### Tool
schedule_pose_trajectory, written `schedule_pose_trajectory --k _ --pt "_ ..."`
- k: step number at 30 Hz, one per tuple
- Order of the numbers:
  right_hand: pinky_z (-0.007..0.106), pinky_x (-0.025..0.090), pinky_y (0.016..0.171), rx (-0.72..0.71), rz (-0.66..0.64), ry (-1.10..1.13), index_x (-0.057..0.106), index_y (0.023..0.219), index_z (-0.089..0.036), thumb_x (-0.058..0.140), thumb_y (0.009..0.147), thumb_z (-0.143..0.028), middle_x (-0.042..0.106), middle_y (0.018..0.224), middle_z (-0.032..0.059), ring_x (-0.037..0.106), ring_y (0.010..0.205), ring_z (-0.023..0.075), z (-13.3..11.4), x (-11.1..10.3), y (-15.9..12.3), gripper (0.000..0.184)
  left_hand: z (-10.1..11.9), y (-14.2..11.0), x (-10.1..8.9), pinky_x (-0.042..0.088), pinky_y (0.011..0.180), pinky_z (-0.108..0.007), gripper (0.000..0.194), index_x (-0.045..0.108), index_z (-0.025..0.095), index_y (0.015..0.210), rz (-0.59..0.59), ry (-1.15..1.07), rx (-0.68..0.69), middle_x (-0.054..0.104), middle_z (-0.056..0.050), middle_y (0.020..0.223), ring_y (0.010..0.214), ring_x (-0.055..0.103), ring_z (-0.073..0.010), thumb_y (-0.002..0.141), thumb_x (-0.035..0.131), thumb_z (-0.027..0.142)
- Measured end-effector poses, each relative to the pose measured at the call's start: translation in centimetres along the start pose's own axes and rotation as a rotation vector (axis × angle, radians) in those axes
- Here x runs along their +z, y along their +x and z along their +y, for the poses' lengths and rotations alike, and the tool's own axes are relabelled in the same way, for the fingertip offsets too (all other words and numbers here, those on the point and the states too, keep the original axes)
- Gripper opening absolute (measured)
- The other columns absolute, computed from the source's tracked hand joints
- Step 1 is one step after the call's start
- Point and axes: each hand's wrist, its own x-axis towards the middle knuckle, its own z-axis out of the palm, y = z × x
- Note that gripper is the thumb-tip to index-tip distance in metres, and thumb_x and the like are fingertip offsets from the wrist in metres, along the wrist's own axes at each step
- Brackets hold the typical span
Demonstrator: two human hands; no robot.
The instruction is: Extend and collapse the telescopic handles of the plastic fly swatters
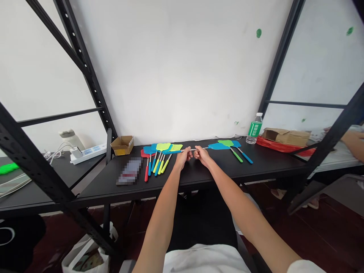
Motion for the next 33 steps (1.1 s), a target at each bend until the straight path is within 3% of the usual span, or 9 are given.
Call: schedule_pose_trajectory --k 9,25,33 --pt "0.027 0.034 0.047 0.017 0.037 0.077 0.047 0.052 -0.022 0.063 0.081 -0.048 0.043 0.043 -0.0026 0.041 0.041 0.0108 0.2 -0.13 0.42 0.042 -0.21 0.62 0.05 0.028 0.043 -0.022 0.043 0.043 0.02 0.05 0.14 -0.092 0.007 0.048 0.001 0.046 0.041 0.039 -0.007 0.082 0.06 0.042" --pt "0.026 0.037 0.046 0.018 0.094 0.147 0.051 0.053 -0.021 0.065 0.08 -0.045 0.046 0.044 -0.0018 0.044 0.042 0.0111 0.53 -0.55 0.86 0.039 0.23 0.79 -0.05 0.021 0.039 -0.019 0.042 0.032 0.022 0.054 0.35 -0.147 0.081 0.033 0.006 0.045 0.041 0.035 -0.006 0.077 0.065 0.035" --pt "0.026 0.035 0.044 -0.022 0.14 0.147 0.049 0.052 -0.021 0.068 0.08 -0.046 0.045 0.043 -0.0022 0.041 0.042 0.0101 0.47 -0.35 0.66 0.042 0.49 0.41 -0.16 0.021 0.041 -0.02 0.041 0.033 0.022 0.052 0.328 -0.132 0.101 0.034 0.006 0.045 0.042 0.034 -0.006 0.078 0.062 0.033"
